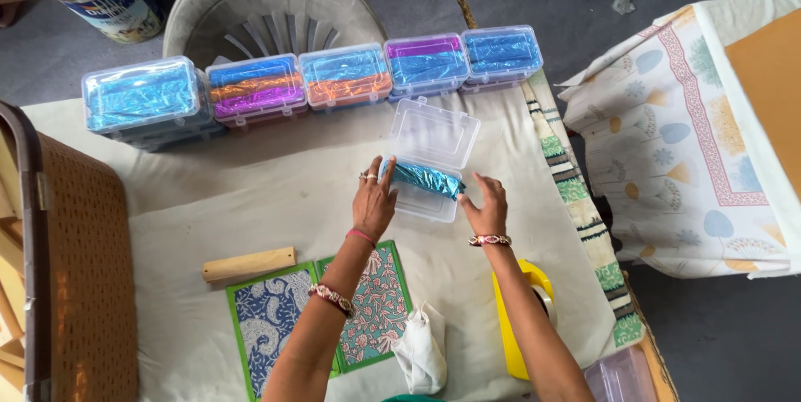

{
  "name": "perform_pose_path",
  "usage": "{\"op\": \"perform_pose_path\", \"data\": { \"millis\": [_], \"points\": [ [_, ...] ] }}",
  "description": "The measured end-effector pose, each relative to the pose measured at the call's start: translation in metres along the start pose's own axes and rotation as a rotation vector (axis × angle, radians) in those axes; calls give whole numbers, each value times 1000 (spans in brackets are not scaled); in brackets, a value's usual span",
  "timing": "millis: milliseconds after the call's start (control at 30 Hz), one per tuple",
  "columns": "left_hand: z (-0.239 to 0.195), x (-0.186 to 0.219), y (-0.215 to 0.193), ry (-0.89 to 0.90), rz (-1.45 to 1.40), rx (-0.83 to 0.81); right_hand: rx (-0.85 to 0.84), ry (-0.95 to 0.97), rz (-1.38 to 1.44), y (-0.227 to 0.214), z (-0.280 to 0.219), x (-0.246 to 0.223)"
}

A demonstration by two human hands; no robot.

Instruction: The person wraps a wooden handle with metallic foil, folding the foil around the handle and smoothing it by hand, then places the wrapped handle aside. The person then picks up another wooden handle and wipes it with a white cloth, turning it to wipe different sides.

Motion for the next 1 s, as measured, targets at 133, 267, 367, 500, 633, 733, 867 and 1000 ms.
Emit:
{"op": "perform_pose_path", "data": {
  "millis": [133,267,367,500,633,733,867,1000],
  "points": [
    [11,-1,19,64,70,-54,-70,-36,-14,-10,-7,-21],
    [16,-7,28,37,102,-105,-108,6,-51,12,-8,-7],
    [22,-7,27,16,133,-131,-131,89,-130,28,5,3],
    [21,-11,33,46,118,-66,-229,186,-248,37,27,2],
    [22,-13,33,58,120,-74,-161,317,-72,53,16,28],
    [21,-15,35,77,124,-58,104,114,91,45,5,23],
    [16,-18,38,138,171,-62,73,615,416,57,-21,65],
    [17,-18,34,142,109,-43,38,521,253,49,-7,58]
  ]
}}
Point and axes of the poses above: each hand's wrist, its own z-axis towards the middle knuckle, its own y-axis out of the palm, x = y × z, the point moved 9 cm from there along z, towards the middle knuckle, and after that the axes turned 12 degrees about x, right-handed, at the moved point
